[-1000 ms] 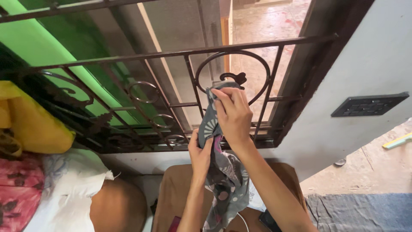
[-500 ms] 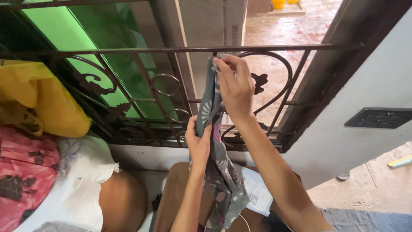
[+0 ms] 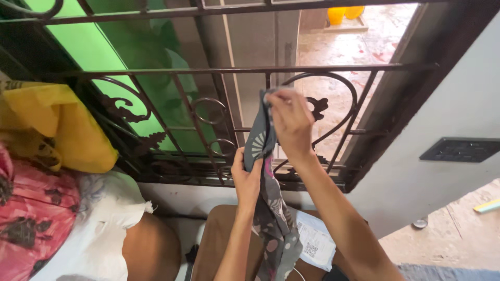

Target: The person wipes metal window grills using a cloth, then switches to a second cloth to continue wiping down different bars of the window grills.

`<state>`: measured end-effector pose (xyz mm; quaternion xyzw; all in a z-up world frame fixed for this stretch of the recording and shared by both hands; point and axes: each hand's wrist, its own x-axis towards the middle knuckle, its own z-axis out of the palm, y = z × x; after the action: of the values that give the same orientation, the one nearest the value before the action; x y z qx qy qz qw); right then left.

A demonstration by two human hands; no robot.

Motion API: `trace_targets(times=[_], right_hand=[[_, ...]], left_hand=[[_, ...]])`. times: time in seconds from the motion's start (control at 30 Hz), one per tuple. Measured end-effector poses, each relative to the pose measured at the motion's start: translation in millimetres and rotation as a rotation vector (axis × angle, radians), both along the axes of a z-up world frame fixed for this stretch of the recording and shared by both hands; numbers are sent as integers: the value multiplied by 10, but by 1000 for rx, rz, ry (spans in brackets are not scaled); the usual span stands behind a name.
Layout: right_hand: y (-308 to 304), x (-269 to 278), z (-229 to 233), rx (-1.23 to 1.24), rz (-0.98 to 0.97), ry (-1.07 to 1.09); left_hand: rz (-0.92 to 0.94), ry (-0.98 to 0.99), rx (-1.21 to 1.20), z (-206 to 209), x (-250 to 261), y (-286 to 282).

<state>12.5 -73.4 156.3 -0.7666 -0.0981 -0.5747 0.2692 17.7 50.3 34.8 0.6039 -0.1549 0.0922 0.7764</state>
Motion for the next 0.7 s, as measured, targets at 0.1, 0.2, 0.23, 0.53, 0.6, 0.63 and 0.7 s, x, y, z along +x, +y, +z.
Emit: trace_targets(times=[0.1,0.2,0.23,0.53,0.6,0.63,0.7], right_hand=[[1,93,275,-23,-76,-114],[117,245,456,-73,-135,-98],[173,254,451,-73,-127,-95],[573,576,296,-73,169,-25],[584,591,205,-44,102,-30],[597,592,145,-44,104,-29],[601,535,-35,102,193,90]], left_hand=[[35,-107,60,248,56,24],[49,-112,52,467,140,16],[46,-92,43,521,171,22],[166,-113,48,515,269,248],[197,-128,71,403,291,313],[198,-94,51,332,293,346],[191,-51,28,159,273,384]])
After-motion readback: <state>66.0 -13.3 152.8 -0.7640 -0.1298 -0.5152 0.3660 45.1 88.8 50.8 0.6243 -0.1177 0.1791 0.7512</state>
